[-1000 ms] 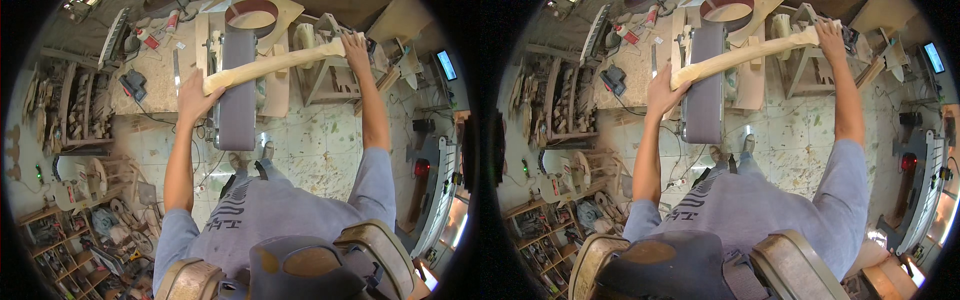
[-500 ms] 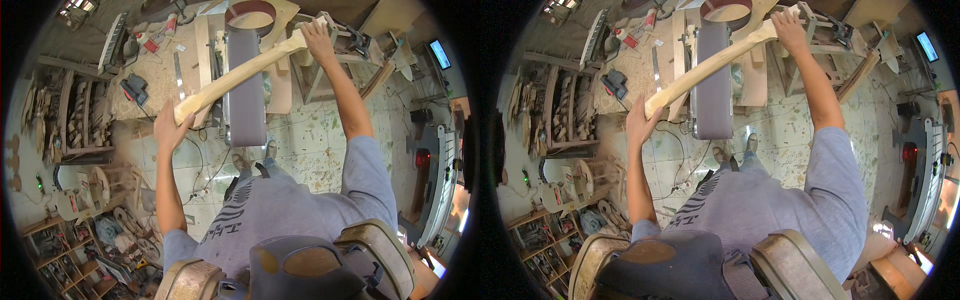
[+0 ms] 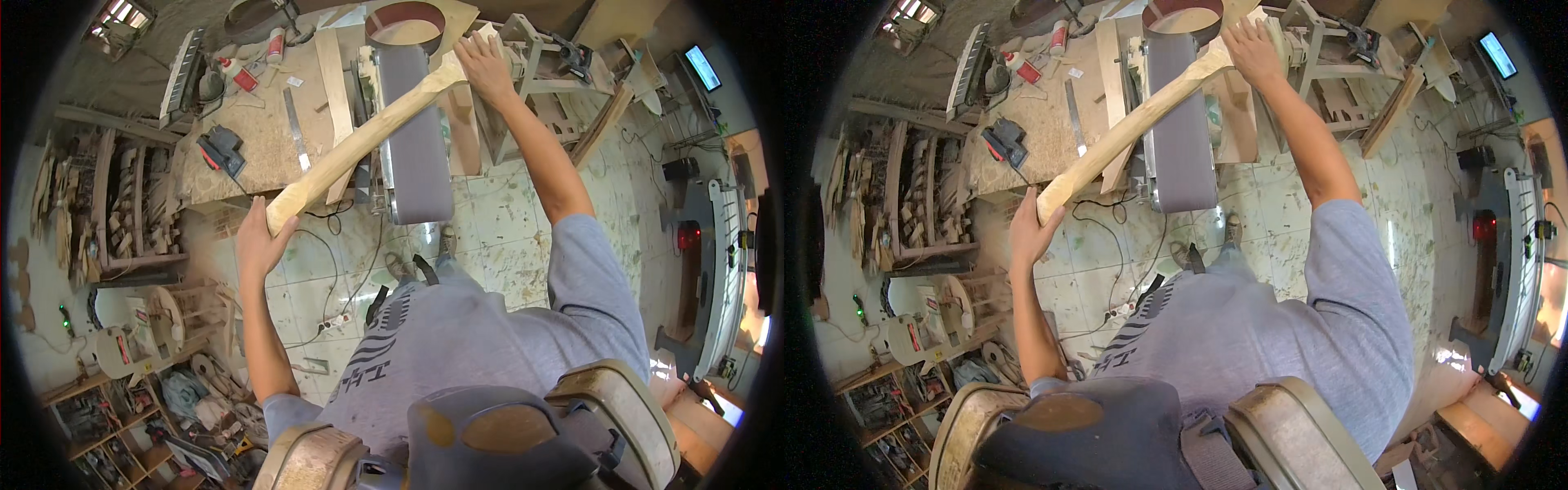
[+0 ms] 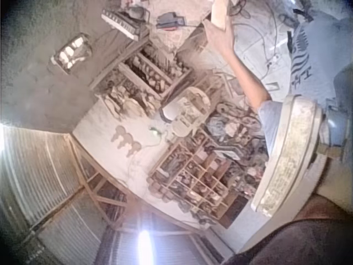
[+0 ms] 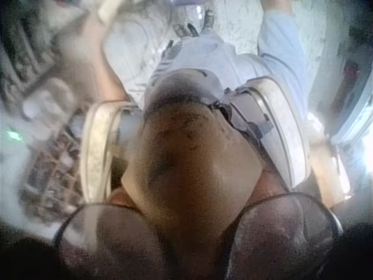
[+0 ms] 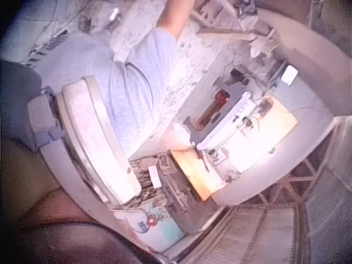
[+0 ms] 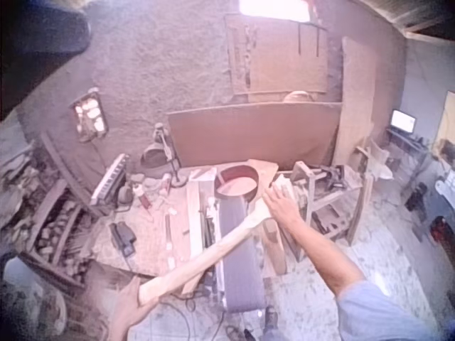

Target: The person sands the wooden guitar neck using a belt sander, turning the neck to sand different sides and checking the surface by hand.

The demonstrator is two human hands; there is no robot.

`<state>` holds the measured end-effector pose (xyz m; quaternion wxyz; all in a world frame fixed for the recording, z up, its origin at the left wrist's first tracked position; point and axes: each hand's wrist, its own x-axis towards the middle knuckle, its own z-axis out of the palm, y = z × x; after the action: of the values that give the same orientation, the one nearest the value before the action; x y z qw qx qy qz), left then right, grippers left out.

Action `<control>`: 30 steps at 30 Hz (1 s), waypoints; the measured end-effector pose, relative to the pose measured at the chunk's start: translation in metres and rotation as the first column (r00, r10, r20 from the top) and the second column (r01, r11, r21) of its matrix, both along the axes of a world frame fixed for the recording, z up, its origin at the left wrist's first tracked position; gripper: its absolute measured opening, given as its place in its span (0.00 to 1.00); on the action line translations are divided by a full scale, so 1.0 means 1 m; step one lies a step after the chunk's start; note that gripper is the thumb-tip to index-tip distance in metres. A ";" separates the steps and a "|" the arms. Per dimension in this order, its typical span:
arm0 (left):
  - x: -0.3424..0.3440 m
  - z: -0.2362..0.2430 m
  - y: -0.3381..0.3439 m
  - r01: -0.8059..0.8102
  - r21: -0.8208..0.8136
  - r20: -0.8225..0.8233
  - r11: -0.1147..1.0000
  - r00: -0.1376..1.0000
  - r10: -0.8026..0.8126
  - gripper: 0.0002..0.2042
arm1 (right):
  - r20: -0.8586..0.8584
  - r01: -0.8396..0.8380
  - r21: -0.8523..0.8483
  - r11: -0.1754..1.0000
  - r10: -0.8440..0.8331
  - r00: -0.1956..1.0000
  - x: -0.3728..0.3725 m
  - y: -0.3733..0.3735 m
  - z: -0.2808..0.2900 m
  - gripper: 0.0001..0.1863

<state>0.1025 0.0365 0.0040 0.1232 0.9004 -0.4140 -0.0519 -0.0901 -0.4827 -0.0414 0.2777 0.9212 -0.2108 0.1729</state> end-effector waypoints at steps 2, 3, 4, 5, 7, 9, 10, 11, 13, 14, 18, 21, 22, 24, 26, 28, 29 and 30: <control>0.003 0.001 0.009 0.003 0.007 -0.009 1.000 1.000 -0.003 0.45 | -0.002 0.005 -0.007 1.000 -0.005 1.000 0.003 0.008 -0.002 0.26; 0.003 0.002 0.013 0.002 0.011 -0.013 1.000 1.000 -0.002 0.45 | -0.003 0.006 -0.011 1.000 -0.006 1.000 0.005 0.013 -0.001 0.26; 0.004 0.004 0.016 -0.003 0.023 -0.018 1.000 1.000 0.004 0.45 | -0.007 0.011 -0.011 1.000 -0.011 1.000 0.005 0.018 0.000 0.26; 0.004 0.006 0.019 -0.008 0.035 -0.023 0.999 1.000 0.009 0.45 | -0.011 0.016 -0.010 1.000 -0.016 1.000 0.005 0.022 0.001 0.26; 0.004 0.007 0.026 -0.012 0.046 -0.029 0.999 1.000 0.013 0.46 | -0.017 0.020 -0.004 1.000 -0.020 1.000 0.005 0.032 0.004 0.26; 0.005 0.007 0.031 -0.004 0.040 -0.028 0.999 1.000 0.006 0.45 | -0.016 0.020 0.003 1.000 -0.019 1.000 0.005 0.039 0.006 0.25; 0.005 0.006 0.034 0.003 0.035 -0.019 0.999 1.000 -0.003 0.45 | -0.018 0.023 -0.004 1.000 -0.023 1.000 0.005 0.042 0.007 0.25; 0.007 0.004 0.038 0.011 0.029 -0.011 1.000 1.000 -0.011 0.45 | -0.020 0.027 -0.011 1.000 -0.027 0.999 0.006 0.046 0.007 0.25; 0.009 0.002 0.044 0.025 0.025 -0.001 0.999 1.000 -0.025 0.45 | -0.025 0.031 -0.026 0.999 -0.032 0.999 0.005 0.051 0.007 0.25; 0.009 0.002 0.047 0.031 0.028 0.002 0.999 1.000 -0.031 0.46 | -0.027 0.032 -0.033 0.999 -0.033 0.999 0.004 0.054 0.007 0.25; 0.007 0.005 0.054 0.041 0.033 0.010 0.999 0.999 -0.042 0.47 | -0.016 0.039 -0.041 0.998 -0.040 0.999 0.003 0.061 0.006 0.25; 0.005 0.008 0.060 0.042 0.058 0.011 0.997 0.999 -0.043 0.48 | -0.009 0.031 -0.056 0.998 -0.032 0.999 0.003 0.068 0.005 0.25; 0.005 0.008 0.063 0.051 0.060 0.032 0.997 0.998 -0.053 0.48 | -0.010 0.030 -0.066 0.997 -0.030 0.999 0.002 0.071 0.006 0.25; 0.003 0.008 0.067 0.069 0.061 0.075 0.996 0.994 -0.073 0.48 | -0.012 0.029 -0.090 0.996 -0.030 0.999 0.000 0.077 0.005 0.24; -0.001 0.006 0.069 0.048 0.032 0.171 0.998 0.984 -0.053 0.45 | 0.023 0.011 -0.050 0.999 -0.010 1.000 -0.002 0.084 0.004 0.23; -0.001 -0.002 0.074 0.030 -0.018 0.188 0.999 0.982 -0.026 0.41 | 0.072 -0.029 -0.063 0.998 0.033 0.997 -0.003 0.087 0.005 0.22; 0.003 -0.010 0.078 0.022 -0.049 0.156 0.999 0.988 -0.014 0.39 | 0.054 -0.061 -0.046 0.997 0.063 0.997 -0.008 0.086 0.008 0.21; 0.007 -0.018 0.085 0.003 -0.084 0.129 0.996 0.992 0.008 0.38 | 0.040 -0.102 -0.034 0.994 0.104 0.994 -0.007 0.092 0.019 0.21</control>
<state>0.1100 0.1218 -0.0142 0.1337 0.8964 -0.4219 0.0243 -0.0968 -0.3906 -0.0219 0.2787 0.9224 -0.1660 0.2095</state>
